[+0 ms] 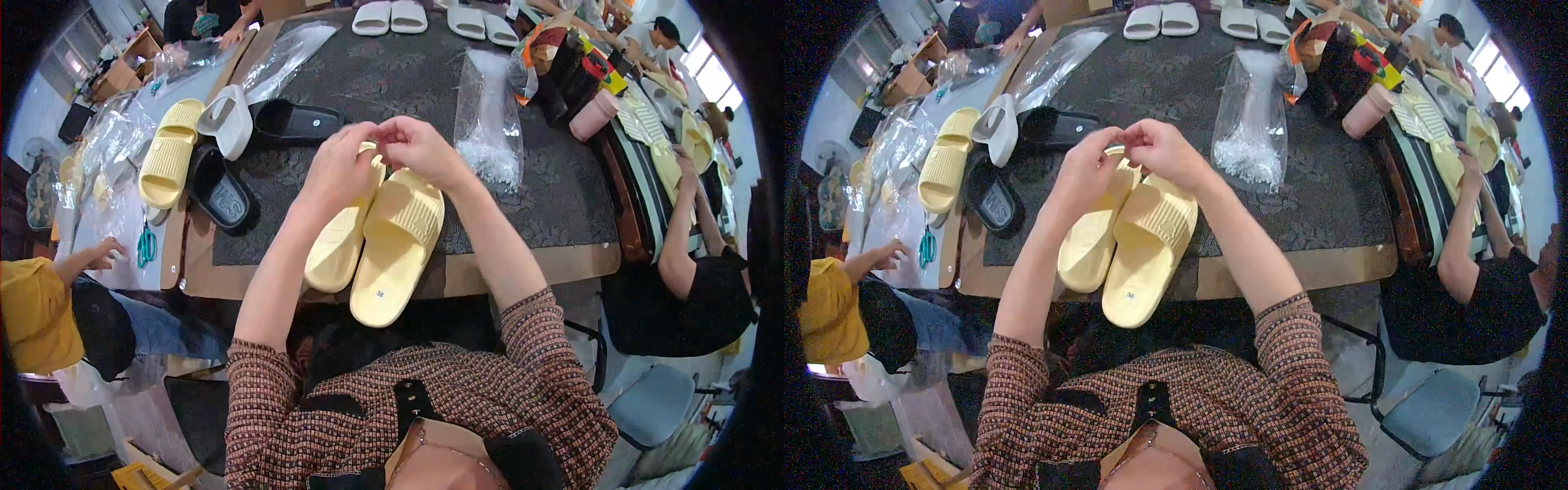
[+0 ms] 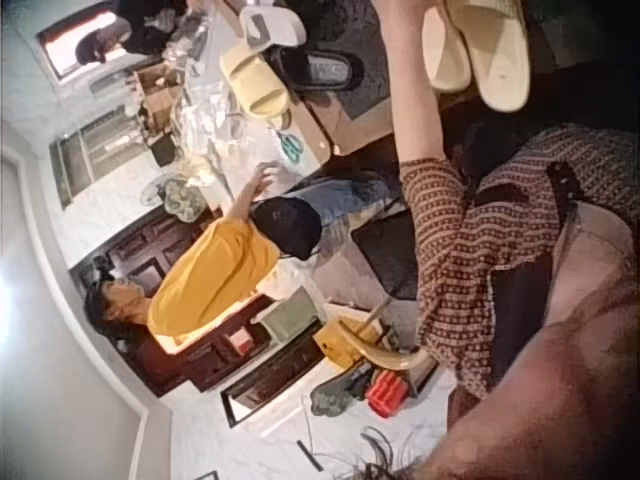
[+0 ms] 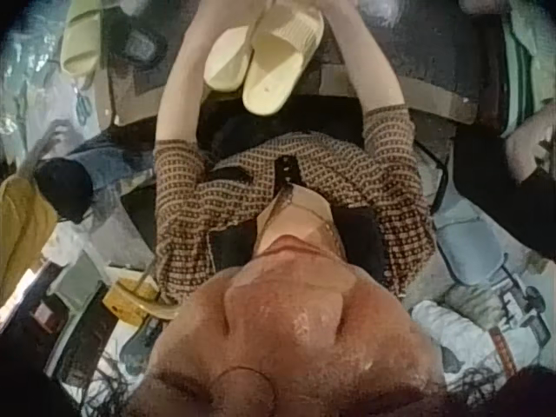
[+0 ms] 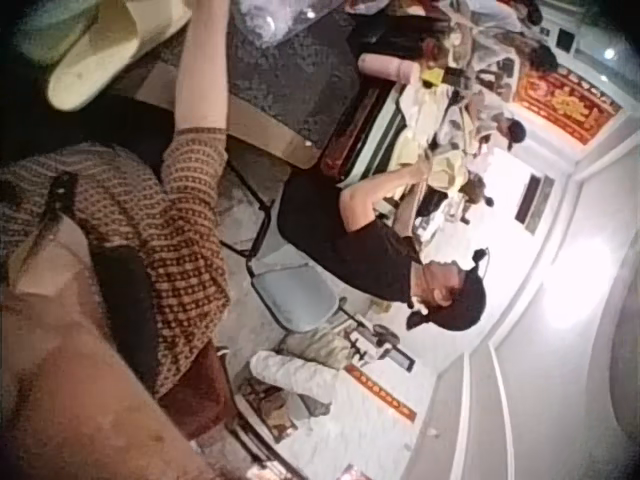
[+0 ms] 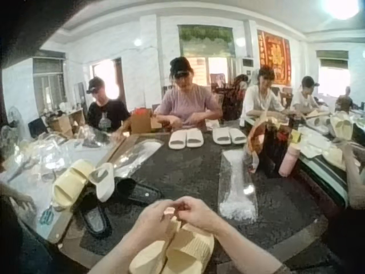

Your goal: The person pairs slides together by threading and locking plastic tag fasteners through each pair by hand.

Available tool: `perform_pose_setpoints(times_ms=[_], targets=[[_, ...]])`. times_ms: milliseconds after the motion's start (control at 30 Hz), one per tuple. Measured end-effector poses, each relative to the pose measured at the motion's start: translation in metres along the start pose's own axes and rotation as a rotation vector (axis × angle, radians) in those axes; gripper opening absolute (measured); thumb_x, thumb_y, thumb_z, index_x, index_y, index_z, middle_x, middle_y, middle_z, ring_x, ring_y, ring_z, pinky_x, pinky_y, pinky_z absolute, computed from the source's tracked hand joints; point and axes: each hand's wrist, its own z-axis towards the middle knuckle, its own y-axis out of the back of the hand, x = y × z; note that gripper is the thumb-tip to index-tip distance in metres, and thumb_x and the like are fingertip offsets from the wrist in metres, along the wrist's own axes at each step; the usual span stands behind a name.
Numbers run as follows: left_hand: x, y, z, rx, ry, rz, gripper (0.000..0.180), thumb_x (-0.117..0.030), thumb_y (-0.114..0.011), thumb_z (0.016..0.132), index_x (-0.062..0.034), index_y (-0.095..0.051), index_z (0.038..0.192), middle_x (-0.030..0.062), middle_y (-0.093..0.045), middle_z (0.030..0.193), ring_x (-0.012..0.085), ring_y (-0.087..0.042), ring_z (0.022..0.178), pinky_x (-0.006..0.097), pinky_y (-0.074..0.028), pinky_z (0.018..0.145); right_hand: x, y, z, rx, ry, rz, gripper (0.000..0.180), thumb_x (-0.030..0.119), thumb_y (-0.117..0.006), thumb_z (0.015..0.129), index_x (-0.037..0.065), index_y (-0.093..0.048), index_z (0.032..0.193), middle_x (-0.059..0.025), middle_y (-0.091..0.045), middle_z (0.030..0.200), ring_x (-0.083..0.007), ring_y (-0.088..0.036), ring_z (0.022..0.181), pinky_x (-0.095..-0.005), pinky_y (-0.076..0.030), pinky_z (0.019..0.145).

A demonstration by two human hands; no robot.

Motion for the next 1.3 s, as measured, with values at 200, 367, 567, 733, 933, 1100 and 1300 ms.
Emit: perform_pose_setpoints(times_ms=[200,367,567,733,933,1100,1300], targets=[[0.024,-0.018,0.02,0.183,0.067,0.058,0.016,-0.011,-0.064,0.08,-0.0002,-0.065,0.092,0.0163,-0.066,0.083,0.0244,-0.065,0.071,0.032,-0.05,0.066,-0.022,-0.001,-0.004,-0.271,0.089,0.291,0.03,0.003,-0.059,0.08,-0.003,-0.05,0.108,-0.0058,-0.058,0.089,-0.011,-0.057,0.076,-0.0237,-0.048,0.065],[0.046,-0.029,0.026,0.263,0.236,-0.164,0.016,-0.011,-0.063,0.082,0.0018,-0.064,0.091,0.005,-0.065,0.075,0.0084,-0.057,0.069,0.026,-0.047,0.063,-0.034,-0.01,-0.002,-0.409,0.079,0.376,0.027,0.002,-0.058,0.081,-0.002,-0.051,0.107,-0.0054,-0.058,0.088,-0.009,-0.056,0.073,-0.0223,-0.047,0.063],[0.051,-0.036,0.013,0.278,0.497,-0.59,0.011,-0.009,-0.06,0.085,0.0008,-0.061,0.09,-0.0005,-0.06,0.077,0.0052,-0.053,0.068,0.021,-0.043,0.059,-0.032,-0.017,-0.008,-0.431,0.032,0.276,0.027,0.004,-0.058,0.084,-0.002,-0.05,0.108,-0.0059,-0.059,0.089,-0.0094,-0.055,0.075,-0.0226,-0.047,0.064],[0.05,-0.037,0.011,0.233,0.538,-0.69,0.007,-0.007,-0.06,0.085,-0.0006,-0.061,0.087,-0.002,-0.058,0.075,0.004,-0.052,0.066,0.019,-0.042,0.058,-0.042,-0.022,-0.004,-0.496,0.113,0.135,0.026,0.005,-0.057,0.084,-0.004,-0.051,0.108,-0.0072,-0.059,0.091,-0.0105,-0.056,0.079,-0.0244,-0.048,0.07],[0.052,-0.035,0.008,0.212,0.555,-0.746,0.005,-0.007,-0.06,0.085,-0.0018,-0.06,0.087,-0.0027,-0.058,0.075,0.0034,-0.051,0.066,0.018,-0.04,0.059,-0.037,-0.025,-0.009,-0.506,0.068,0.075,0.02,0.005,-0.057,0.084,-0.004,-0.055,0.102,-0.0066,-0.061,0.087,-0.0099,-0.057,0.077,-0.0248,-0.048,0.07],[0.051,-0.038,0.009,0.222,0.551,-0.729,0.004,-0.005,-0.059,0.084,-0.0014,-0.06,0.085,-0.0026,-0.057,0.074,0.0037,-0.05,0.066,0.019,-0.042,0.059,-0.05,-0.023,-0.007,-0.518,0.099,0.082,0.014,0.007,-0.058,0.084,-0.004,-0.061,0.093,-0.0051,-0.063,0.079,-0.0083,-0.056,0.07,-0.024,-0.047,0.065],[0.052,-0.038,0.006,0.208,0.562,-0.767,0.003,-0.005,-0.06,0.084,-0.0018,-0.061,0.085,-0.0031,-0.056,0.074,0.0035,-0.05,0.066,0.019,-0.041,0.058,-0.049,-0.025,-0.009,-0.523,0.076,0.008,0.015,0.01,-0.06,0.082,-0.003,-0.063,0.088,-0.0047,-0.063,0.074,-0.0084,-0.056,0.067,-0.0245,-0.047,0.061]])
